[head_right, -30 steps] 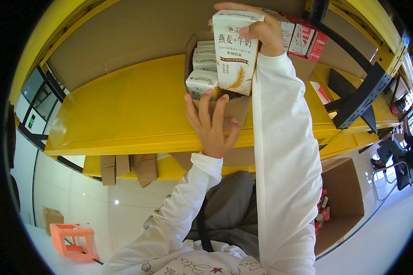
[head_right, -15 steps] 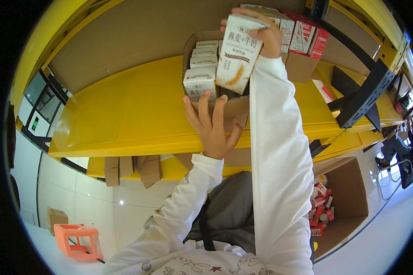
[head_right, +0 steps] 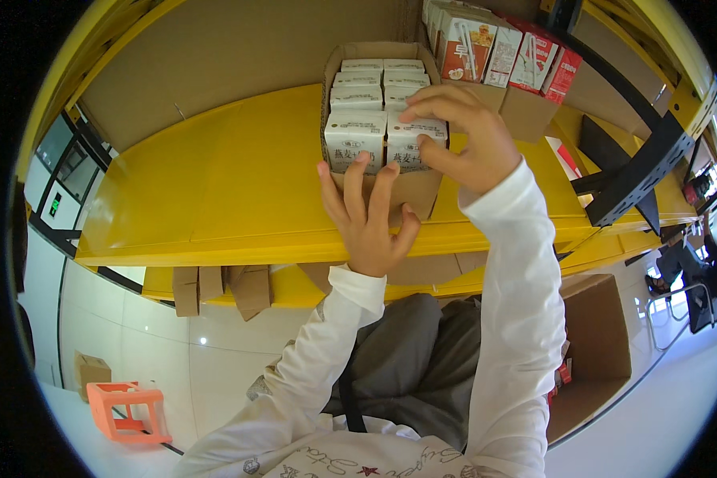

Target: The person repeatedly picks small product boxes from a large cardboard bin and places them into smaller cardboard boxes on a yellow shelf. The person handles the boxes by hand, arranging them in rows within the smaller boxes.

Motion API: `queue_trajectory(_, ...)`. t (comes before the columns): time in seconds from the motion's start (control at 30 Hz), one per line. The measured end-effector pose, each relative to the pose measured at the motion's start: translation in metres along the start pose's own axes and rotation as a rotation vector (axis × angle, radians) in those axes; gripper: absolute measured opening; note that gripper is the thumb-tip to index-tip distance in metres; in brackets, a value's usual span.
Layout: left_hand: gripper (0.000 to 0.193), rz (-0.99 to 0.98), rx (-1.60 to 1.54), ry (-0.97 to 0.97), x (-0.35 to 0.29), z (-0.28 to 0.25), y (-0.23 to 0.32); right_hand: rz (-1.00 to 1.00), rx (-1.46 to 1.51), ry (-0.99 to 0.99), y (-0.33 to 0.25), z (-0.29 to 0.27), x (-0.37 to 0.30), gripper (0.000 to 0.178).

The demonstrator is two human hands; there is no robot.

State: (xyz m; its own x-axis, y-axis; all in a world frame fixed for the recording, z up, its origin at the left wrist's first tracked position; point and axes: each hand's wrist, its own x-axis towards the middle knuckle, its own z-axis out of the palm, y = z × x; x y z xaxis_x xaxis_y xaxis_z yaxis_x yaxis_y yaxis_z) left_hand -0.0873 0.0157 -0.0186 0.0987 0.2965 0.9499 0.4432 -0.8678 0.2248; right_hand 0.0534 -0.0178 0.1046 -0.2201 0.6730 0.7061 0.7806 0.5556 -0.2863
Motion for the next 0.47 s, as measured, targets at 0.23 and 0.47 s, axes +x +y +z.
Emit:
queue_trajectory(0.23, 0.046, -0.012, -0.004, 0.037, 0.001, 0.004, 0.002, -0.037, -0.227, -0.065, -0.009, -0.004, -0.002, 0.029)
queue_trajectory(0.47, 0.045, -0.012, -0.008, 0.024, 0.001, 0.004, 0.002, 0.034, -0.567, -0.183, -0.017, 0.004, 0.016, 0.037)
